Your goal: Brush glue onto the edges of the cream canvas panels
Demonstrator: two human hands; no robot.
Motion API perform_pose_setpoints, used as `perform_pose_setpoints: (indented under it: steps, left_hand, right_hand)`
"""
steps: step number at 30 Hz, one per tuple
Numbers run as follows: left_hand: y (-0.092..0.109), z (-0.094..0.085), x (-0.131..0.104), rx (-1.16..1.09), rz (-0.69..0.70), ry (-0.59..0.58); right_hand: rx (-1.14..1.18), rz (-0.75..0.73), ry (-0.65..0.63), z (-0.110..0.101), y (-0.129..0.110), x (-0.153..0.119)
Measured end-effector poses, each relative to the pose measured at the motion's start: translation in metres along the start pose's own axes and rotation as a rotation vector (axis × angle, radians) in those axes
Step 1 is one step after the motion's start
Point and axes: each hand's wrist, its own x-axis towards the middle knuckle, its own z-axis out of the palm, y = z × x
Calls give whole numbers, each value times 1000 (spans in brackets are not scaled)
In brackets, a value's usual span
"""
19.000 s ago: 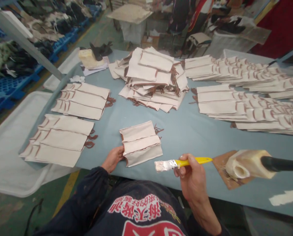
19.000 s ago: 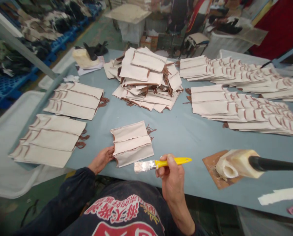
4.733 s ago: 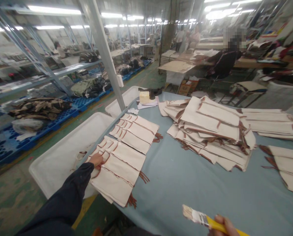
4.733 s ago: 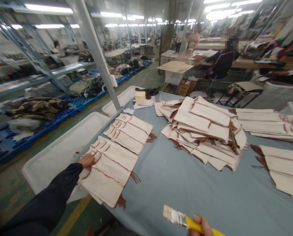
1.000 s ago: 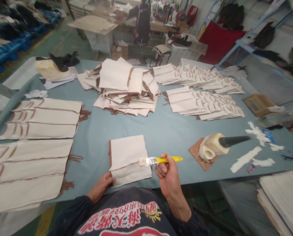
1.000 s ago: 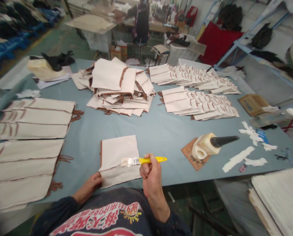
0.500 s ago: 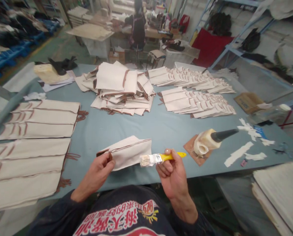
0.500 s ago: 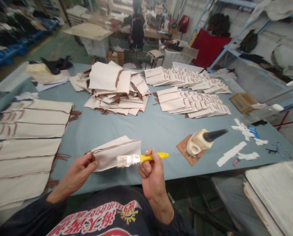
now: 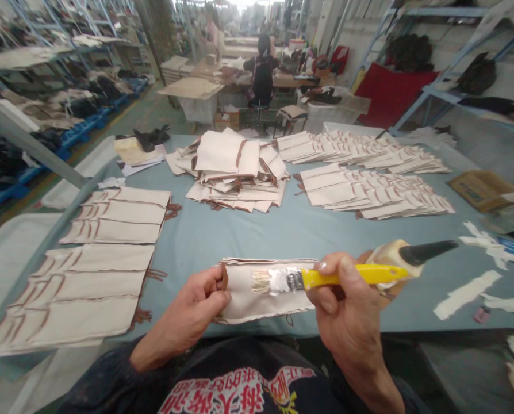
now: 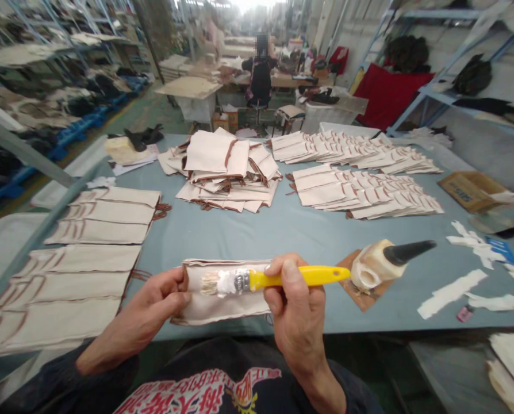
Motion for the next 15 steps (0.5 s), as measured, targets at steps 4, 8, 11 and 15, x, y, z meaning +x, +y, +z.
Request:
perform_pose_setpoints:
  steps: [4, 8, 11, 15]
  left_hand:
    - [3, 6, -3, 38, 31, -75]
    - [7, 6, -7, 192, 73, -77]
    - [8, 2, -8, 200, 61, -89]
    - [6, -5, -5, 142, 15, -109]
  right_hand:
    - [-74, -72, -122, 13, 9, -4]
    - [-233, -280, -176, 19, 31, -6]
    - [-340, -371, -240, 16, 38, -5]
    - [-311, -473, -144, 11, 24, -6]
